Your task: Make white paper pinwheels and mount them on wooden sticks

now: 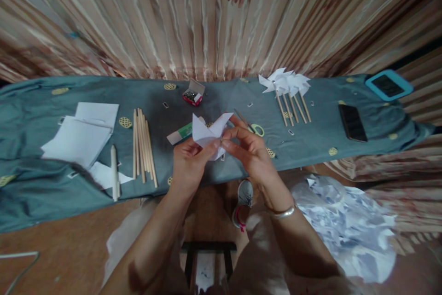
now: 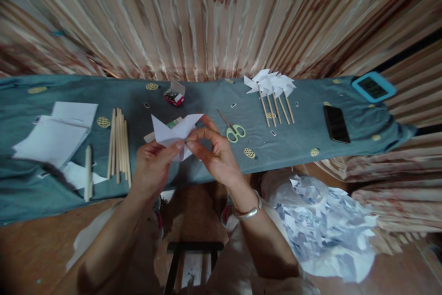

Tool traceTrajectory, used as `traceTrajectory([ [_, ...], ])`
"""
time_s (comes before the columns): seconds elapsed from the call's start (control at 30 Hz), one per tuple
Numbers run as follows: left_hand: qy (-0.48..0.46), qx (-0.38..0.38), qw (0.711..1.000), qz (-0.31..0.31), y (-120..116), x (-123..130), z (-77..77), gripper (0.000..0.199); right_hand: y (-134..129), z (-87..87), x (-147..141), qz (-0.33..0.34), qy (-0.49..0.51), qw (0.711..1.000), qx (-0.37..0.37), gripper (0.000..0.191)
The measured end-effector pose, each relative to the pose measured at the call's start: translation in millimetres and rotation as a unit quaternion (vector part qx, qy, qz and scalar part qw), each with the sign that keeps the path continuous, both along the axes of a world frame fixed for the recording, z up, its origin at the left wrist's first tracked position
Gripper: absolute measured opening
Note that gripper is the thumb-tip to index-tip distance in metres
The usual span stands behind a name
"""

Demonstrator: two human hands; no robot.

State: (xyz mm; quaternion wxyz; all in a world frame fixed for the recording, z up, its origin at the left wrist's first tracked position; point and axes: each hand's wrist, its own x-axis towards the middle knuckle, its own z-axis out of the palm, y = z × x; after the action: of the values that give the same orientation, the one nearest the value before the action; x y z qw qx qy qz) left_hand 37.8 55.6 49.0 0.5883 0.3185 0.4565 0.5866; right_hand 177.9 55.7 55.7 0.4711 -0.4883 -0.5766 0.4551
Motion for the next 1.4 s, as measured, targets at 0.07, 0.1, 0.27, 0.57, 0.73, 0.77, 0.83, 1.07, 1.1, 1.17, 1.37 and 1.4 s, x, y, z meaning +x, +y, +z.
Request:
traceTrajectory([
  [0.07,0.004,0.006,1.0,0.001,1,0,-0.6,0.021,0,-0.8,-1,-0.002,0.009,1.0,-0.008,0.015],
  [0.1,0.008,0.006,1.0,0.003,2,0,-0.8,0.021,0,-1.3,-2,-0.007,0.016,1.0,-0.012,0.016],
  [0.27,0.015,-0.01,1.0,0.009,3,-1,0.1,0.026,1,-3.3,-4,-0.015,0.057,0.998,-0.019,0.013],
  [0.57,0.011,-0.015,1.0,-0.014,3,-4,2.1,0.028,2,-10.2,-12,-0.081,0.15,0.985,0.016,0.024],
  [0.73,-0.012,-0.022,1.0,-0.015,2,-3,2.8,0.027,3,-12.3,-17,-0.105,0.21,0.972,-0.014,0.057],
  [0.77,-0.014,-0.021,1.0,-0.015,2,-4,3.0,0.027,3,-12.4,-17,-0.1,0.223,0.969,-0.028,0.064],
  [0.83,-0.016,-0.023,0.999,-0.015,2,-4,3.5,0.026,3,-12.1,-17,-0.079,0.246,0.964,-0.065,0.073],
  [1.07,-0.013,-0.027,1.0,-0.006,3,-3,4.5,0.028,3,-7.9,-15,-0.049,0.282,0.951,-0.118,0.073],
  [1.1,-0.007,-0.027,1.0,-0.006,3,-3,4.3,0.029,4,-7.2,-15,-0.051,0.282,0.951,-0.118,0.072],
  [1.17,0.006,-0.026,1.0,-0.008,3,-4,3.5,0.029,4,-5.9,-15,-0.054,0.277,0.952,-0.119,0.071],
  [1.37,0.047,-0.028,0.998,-0.011,3,-7,1.7,0.031,5,-3.6,-14,-0.051,0.265,0.954,-0.134,0.074],
  [1.4,0.052,-0.029,0.998,-0.012,3,-7,1.9,0.032,4,-3.5,-13,-0.05,0.265,0.953,-0.136,0.075],
])
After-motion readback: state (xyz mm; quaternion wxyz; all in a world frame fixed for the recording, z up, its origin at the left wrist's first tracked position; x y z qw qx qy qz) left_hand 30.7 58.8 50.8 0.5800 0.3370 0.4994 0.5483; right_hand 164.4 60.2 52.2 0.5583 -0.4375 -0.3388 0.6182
